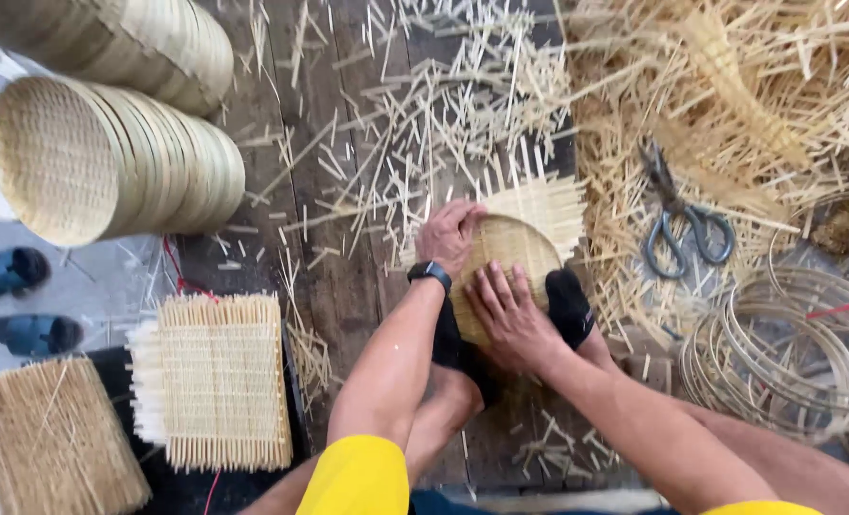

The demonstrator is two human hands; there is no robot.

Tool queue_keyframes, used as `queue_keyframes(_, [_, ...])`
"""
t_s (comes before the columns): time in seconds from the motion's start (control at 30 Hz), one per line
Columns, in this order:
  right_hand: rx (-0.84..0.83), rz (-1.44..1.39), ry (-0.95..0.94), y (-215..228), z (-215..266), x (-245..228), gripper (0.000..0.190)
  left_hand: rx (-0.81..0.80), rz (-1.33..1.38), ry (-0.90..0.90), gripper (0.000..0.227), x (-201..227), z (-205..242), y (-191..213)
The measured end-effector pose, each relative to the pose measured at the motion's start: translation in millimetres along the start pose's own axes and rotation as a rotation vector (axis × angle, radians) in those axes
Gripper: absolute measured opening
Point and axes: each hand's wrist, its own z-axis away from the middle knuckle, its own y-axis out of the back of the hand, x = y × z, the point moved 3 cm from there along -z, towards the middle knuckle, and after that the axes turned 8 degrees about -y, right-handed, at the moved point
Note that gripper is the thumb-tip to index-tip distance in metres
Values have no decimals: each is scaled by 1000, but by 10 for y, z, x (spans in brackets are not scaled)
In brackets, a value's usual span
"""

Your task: The recorder is assembling and trimming circular bamboo steamer lids using bamboo strips and a circular mold.

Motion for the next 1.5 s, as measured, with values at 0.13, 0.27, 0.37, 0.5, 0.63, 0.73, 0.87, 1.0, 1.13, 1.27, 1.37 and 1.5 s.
queue_keyframes(0.13, [-22, -149, -62, 84, -55, -12, 93, -62, 8, -32, 30, 48, -53, 87])
queue_keyframes(0.27, [8, -184, -70, 257, -114, 12, 82, -18, -39, -192, 30, 24, -62, 82])
queue_keyframes(0.37, [-51, -561, -14, 285, -313, 529, 39, -15, -47, -191, 28, 130, -64, 177])
queue_keyframes(0.5, [417, -420, -61, 109, -766, 1097, 25, 40, -76, -214, 28, 213, -80, 224])
queue_keyframes(0.63, [284, -382, -202, -179, -942, 1230, 14, -34, -63, -120, 29, 152, -173, 146])
queue_keyframes(0.73, [159, -478, -330, -350, -1008, 1319, 10, -102, 7, 2, 31, 13, -224, -19])
queue_keyframes(0.87, [213, -840, -457, -294, -964, 1360, 13, -145, 189, 354, 38, 31, -294, 45])
queue_keyframes(1.0, [121, -884, -585, 5, -838, 1292, 16, -152, 329, 395, 38, -205, -301, -21])
queue_keyframes(1.13, [270, -560, -561, -2, -745, 1297, 34, -185, 430, 463, 45, -324, -292, -138])
queue_keyframes(1.27, [-303, -907, -841, -311, -826, 1431, 47, -172, 489, 525, 45, -334, -338, -139])
queue_keyframes(1.37, [-292, -1304, -860, -652, -846, 1517, 48, -205, 491, 569, 43, -271, -338, -91])
queue_keyframes(1.5, [-190, -1176, -764, -483, -962, 1507, 47, -283, 476, 627, 41, -402, -372, -192])
